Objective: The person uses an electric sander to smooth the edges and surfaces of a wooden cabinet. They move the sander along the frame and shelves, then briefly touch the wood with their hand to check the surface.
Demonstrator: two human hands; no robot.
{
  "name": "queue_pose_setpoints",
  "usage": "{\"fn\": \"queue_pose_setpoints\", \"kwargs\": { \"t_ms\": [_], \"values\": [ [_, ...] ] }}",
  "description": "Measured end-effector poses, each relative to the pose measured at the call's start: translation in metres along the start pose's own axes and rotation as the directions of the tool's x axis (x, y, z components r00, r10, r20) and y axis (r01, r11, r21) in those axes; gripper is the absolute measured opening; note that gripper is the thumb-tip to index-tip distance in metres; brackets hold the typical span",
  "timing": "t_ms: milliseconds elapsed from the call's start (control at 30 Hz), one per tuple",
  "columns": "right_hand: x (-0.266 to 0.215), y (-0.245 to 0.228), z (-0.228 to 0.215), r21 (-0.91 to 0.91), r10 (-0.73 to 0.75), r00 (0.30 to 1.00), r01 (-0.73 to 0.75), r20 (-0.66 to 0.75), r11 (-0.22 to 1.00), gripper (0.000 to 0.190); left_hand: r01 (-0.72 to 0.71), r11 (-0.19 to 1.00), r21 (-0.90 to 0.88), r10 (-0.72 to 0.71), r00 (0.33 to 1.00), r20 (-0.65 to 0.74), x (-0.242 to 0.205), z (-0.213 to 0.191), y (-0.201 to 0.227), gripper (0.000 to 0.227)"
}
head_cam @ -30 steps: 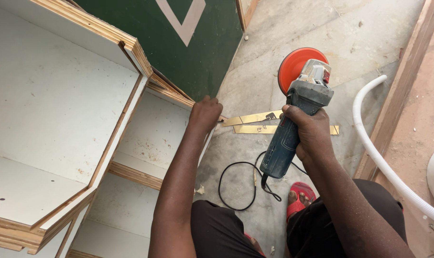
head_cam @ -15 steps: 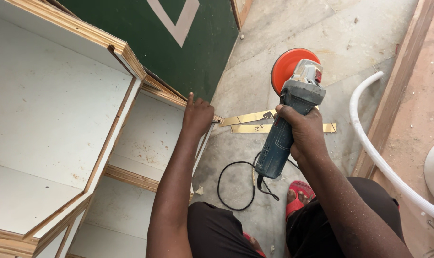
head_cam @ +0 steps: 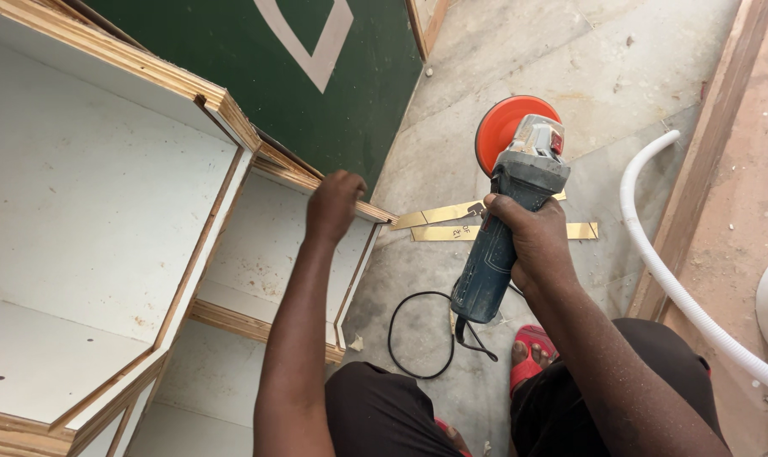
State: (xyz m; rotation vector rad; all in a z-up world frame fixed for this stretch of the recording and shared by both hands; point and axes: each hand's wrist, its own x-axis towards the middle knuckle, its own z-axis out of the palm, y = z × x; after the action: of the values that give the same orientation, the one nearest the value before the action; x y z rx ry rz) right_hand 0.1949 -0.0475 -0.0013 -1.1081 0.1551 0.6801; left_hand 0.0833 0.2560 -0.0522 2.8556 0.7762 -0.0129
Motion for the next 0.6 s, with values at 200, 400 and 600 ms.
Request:
{"fn": "queue_pose_setpoints", "kwargs": {
  "t_ms": [200,400,600],
  "values": [
    [0.000,0.003,0.003,0.000,-0.002,1.000,0.002,0.018,1.000,0.042,-0.311,0.902,0.298,0.358,0.926,-0.119,-0.002,-0.008,-0.015,0.020],
    [-0.002,0.006,0.006,-0.016,0.004,1.000,-0.004,0.029,1.000,0.041,-0.097,0.980,0.174,0.095,0.995,0.020,0.004,-0.005,-0.008,0.009],
    [-0.005,0.004,0.008,-0.006,0.008,1.000,-0.008,0.025,1.000,0.040,-0.210,0.933,0.291,0.231,0.972,-0.037,0.003,0.001,-0.011,0.016]
  ]
}}
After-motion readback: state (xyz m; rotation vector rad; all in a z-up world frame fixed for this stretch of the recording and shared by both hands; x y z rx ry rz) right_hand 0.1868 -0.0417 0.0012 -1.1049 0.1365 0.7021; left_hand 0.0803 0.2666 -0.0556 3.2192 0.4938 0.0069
